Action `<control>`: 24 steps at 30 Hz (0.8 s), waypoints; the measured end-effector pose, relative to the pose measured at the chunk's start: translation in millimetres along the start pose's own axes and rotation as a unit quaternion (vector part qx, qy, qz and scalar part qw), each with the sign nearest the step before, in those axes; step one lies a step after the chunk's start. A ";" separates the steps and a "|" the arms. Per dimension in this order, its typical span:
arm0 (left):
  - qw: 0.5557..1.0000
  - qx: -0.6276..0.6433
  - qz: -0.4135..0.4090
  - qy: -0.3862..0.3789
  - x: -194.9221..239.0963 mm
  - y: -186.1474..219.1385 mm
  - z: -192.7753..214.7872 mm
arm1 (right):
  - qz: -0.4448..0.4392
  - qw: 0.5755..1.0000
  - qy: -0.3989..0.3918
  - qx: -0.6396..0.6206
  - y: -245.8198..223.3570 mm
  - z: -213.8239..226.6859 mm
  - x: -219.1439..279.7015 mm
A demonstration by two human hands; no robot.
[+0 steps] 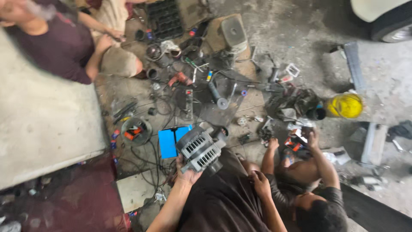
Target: The person uses a socket wrench to tighten a bolt on an alternator, then connects it to a bench testing rig with a digital voltmeter. They rotate the alternator pulley by hand to spin it and observe the voltage reading, then disconnect and remove the alternator from the rig.
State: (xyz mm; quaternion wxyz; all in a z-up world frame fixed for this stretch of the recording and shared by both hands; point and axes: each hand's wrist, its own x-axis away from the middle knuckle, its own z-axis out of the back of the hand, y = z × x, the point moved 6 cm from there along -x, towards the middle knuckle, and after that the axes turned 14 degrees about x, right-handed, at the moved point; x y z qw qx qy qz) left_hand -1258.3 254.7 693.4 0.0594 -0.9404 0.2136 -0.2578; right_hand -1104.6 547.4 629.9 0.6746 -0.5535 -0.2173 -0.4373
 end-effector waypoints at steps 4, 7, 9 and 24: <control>0.998 -0.047 -0.039 0.002 -85.8 -12.9 -35.3 | -0.135 0.989 0.060 0.009 -20.7 71.3 -23.8; 0.997 0.020 -0.069 -0.024 -139.0 -13.2 -40.6 | -0.172 0.982 0.072 0.039 -35.0 114.5 -19.9; 0.996 0.004 -0.075 -0.043 -163.5 -10.3 -45.5 | -0.171 0.981 0.073 0.047 -58.5 134.2 -37.3; 0.991 -0.082 -0.104 -0.019 -427.5 -40.9 -160.7 | -0.032 0.988 -0.010 0.150 -316.4 264.3 -325.8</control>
